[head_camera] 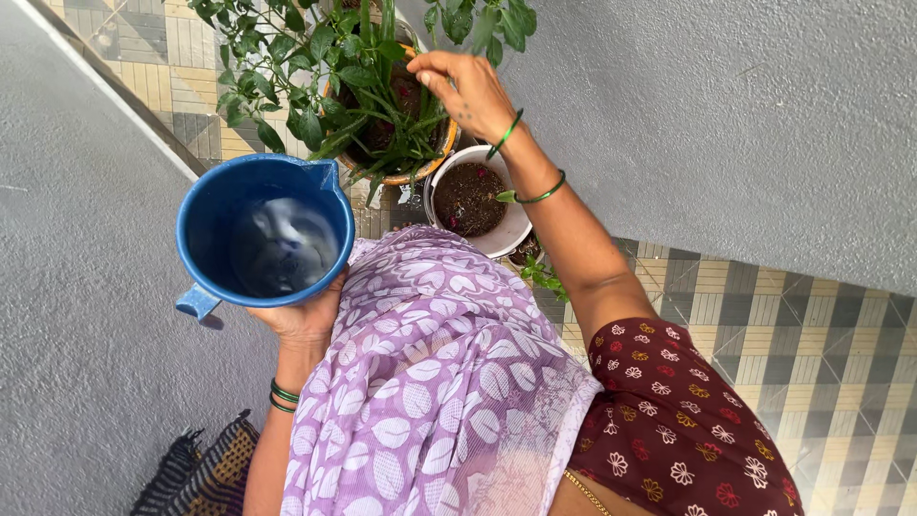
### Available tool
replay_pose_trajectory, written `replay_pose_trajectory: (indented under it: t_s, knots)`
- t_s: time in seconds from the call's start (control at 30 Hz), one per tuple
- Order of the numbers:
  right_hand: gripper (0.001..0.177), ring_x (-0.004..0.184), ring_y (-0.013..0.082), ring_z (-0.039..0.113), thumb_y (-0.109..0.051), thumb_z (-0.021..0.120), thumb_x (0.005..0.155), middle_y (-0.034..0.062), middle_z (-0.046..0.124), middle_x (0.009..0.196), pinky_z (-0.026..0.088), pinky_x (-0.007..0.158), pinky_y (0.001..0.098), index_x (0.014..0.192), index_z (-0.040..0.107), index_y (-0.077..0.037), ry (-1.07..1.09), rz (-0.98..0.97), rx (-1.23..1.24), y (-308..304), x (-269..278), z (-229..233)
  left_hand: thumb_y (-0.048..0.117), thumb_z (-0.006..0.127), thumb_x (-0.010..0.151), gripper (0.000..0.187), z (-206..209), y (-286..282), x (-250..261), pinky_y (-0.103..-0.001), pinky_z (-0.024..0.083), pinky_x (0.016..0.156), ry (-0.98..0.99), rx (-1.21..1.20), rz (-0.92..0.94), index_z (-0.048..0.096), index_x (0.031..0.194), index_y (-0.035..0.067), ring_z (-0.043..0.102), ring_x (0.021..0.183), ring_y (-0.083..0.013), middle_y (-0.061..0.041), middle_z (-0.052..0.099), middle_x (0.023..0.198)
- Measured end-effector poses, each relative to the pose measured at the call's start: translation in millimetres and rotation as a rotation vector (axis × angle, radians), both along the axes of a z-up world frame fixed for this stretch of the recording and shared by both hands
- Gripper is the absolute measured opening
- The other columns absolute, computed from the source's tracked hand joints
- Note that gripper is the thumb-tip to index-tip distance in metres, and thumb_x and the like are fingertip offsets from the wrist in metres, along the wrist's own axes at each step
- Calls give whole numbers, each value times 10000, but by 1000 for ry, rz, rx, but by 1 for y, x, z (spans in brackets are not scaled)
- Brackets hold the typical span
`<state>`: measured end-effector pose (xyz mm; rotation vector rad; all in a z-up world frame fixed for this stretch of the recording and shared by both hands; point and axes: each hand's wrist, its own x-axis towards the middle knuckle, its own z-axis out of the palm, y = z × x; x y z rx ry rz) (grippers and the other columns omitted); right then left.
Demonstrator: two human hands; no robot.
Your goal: The person pours water from a blue mug into the soil of several potted plants on a balcony.
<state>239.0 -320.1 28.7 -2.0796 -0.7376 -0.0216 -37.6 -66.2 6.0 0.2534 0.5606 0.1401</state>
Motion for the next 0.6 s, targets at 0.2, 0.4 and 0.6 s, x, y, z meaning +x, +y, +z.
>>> replay_pose_trajectory:
  t_s: [0.2, 0.4, 0.6]
  knots:
    - [233, 858, 169, 722, -198, 606, 1023, 71, 755, 970, 596, 781, 287, 1163, 711, -44, 353, -68, 224, 6, -22, -48, 633, 569, 1003, 613, -8, 13, 14, -543, 390, 1215, -48, 226, -39, 547, 1391, 159, 501, 1360, -293, -50, 537, 1476]
    - [405, 709, 135, 680, -373, 474, 1062, 57, 710, 847, 557, 616, 252, 1050, 694, -33, 1031, -53, 738, 50, -47, -59, 752, 543, 803, 855, -3, 33, 20, -582, 393, 1166, 14, 105, -148, 519, 1457, 203, 517, 1369, -298, -60, 571, 1471]
    - [332, 710, 129, 571, -313, 540, 1091, 11, 551, 762, 509, 631, 282, 855, 574, -82, 1429, -64, 1143, 112, -46, -89, 680, 652, 823, 839, 8, 46, 30, -571, 386, 1187, -27, 185, -183, 518, 1451, 140, 520, 1361, -301, -72, 566, 1440]
